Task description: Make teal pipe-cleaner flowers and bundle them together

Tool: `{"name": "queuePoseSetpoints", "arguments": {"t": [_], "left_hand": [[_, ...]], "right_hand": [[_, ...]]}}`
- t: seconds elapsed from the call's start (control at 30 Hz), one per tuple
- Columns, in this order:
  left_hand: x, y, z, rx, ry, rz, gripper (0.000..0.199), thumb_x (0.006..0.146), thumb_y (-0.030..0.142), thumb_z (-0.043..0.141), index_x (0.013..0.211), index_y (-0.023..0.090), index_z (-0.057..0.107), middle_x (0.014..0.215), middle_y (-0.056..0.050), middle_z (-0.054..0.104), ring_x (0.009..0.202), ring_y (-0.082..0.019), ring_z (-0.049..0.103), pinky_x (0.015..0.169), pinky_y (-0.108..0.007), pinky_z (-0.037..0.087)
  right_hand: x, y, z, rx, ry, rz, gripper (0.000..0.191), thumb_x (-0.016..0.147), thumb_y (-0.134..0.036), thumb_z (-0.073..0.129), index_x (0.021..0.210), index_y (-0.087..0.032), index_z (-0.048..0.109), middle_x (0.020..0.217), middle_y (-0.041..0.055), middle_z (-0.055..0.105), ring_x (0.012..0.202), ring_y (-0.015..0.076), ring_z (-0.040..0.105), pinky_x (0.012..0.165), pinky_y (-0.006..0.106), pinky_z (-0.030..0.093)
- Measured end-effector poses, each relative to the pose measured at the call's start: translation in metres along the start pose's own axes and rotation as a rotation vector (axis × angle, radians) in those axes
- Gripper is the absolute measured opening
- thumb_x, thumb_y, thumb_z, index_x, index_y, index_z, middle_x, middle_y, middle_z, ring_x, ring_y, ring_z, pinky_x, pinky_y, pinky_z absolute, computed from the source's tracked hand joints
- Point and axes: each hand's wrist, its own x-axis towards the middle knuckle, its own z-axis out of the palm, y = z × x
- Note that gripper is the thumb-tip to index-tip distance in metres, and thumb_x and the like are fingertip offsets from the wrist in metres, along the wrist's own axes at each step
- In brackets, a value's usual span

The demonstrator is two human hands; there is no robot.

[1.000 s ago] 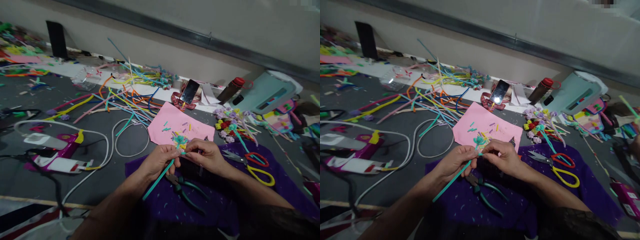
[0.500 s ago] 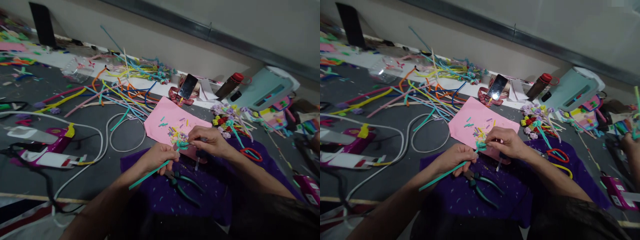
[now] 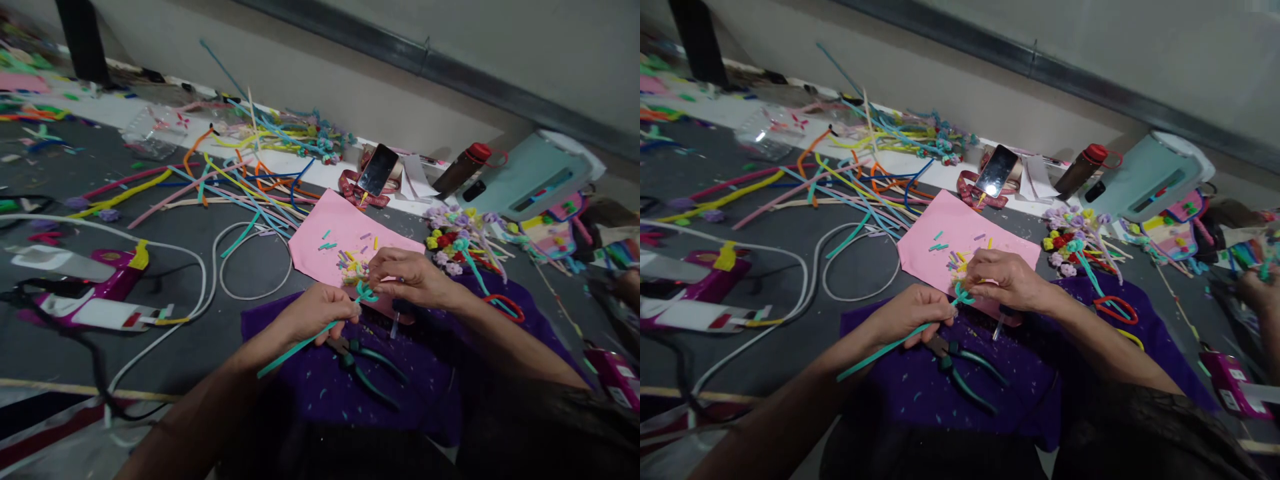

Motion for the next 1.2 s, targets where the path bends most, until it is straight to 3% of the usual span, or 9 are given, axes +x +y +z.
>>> {"name": "queuePoseSetpoints", "arguments": {"t": [0.7,1.03,1.2], "left_hand": [[-0.0009,0.0005,0.0001,-0.007,0.014,0.009,0.019,0.074,0.031,0.052,0.064,0.015,0.057,0.037,0.007,0.049,0.023,-0.004,0.034,0.028,-0.016,0.021],[0.0000,0.0006,-0.0007,-0.002,0.026,0.002,0.021,0.072,0.034,0.054,0.064,0.014,0.057,0.037,0.006,0.049,0.023,-0.005,0.035,0.028,-0.016,0.021],[0.0014,-0.0019,-0.0027,-0.053,0.036,0.016,0.021,0.072,0.034,0.055,0.066,0.014,0.058,0.037,0.006,0.050,0.023,-0.004,0.036,0.028,-0.015,0.021]], "right_hand": [[-0.0012,0.0013,0.0035,-0.211,0.027,-0.034,0.016,0.087,-0.024,0.048,0.086,-0.017,0.062,0.088,0.0074,0.058,0.082,0.0162,0.054,0.071,0.030,0.044],[-0.0032,0.0030,0.0087,-0.219,0.103,-0.052,0.015,0.086,-0.023,0.051,0.084,-0.017,0.065,0.083,0.0072,0.060,0.078,0.0155,0.055,0.068,0.028,0.045],[-0.0070,0.0013,0.0050,-0.133,0.183,-0.043,0.021,0.085,-0.021,0.051,0.103,-0.018,0.062,0.093,0.0087,0.061,0.083,0.0160,0.057,0.070,0.029,0.047]]}}
